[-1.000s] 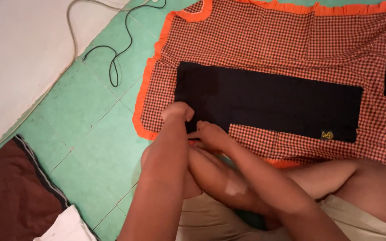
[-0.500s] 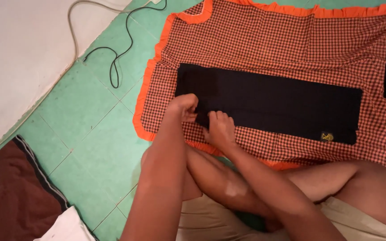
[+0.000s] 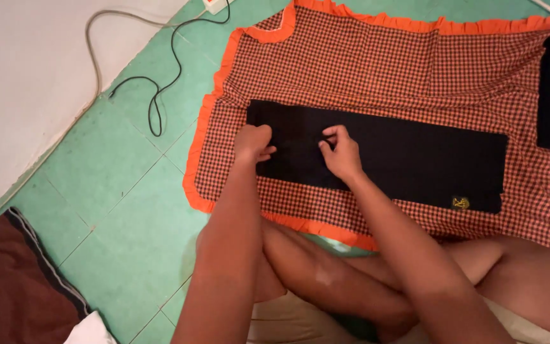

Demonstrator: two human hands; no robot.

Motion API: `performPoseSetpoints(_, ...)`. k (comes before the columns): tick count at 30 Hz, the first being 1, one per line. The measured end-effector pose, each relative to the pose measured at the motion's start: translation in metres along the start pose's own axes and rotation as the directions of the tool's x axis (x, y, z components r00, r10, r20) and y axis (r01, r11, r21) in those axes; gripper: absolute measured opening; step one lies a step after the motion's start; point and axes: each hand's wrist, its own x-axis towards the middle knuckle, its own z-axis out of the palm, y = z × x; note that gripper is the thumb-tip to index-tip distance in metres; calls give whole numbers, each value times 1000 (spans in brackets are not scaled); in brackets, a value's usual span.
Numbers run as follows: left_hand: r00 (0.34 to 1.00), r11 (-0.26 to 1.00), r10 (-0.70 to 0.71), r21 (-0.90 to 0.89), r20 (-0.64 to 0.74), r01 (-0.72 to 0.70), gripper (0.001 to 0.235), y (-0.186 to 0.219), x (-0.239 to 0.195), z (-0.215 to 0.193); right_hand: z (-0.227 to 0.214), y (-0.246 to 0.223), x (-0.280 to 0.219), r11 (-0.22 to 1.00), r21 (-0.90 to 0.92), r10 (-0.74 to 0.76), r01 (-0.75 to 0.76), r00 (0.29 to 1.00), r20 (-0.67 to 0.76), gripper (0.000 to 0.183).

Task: Smoothing and folding a black t-shirt on a checkered mat placed on the floor.

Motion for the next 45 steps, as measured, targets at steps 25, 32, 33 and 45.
performPoseSetpoints(25,861,749,492,565,-126,-345,34,-25,40,22,-14,-13,8,965,184,186,-185,983,11,48)
performPoseSetpoints(32,842,706,523,620,-130,-343,40,-25,37,28,-5,5,13,983,155,87,-96,994,61,17)
performPoseSetpoints(33,823,683,553,637,-133,-357,39,-21,34,29,-5,5,13,985,155,71,-78,996,53,19)
performPoseSetpoints(45,732,588,650,746,-205,-313,24,-33,31,23,-12,8,8,988,141,59,-68,996,72,50)
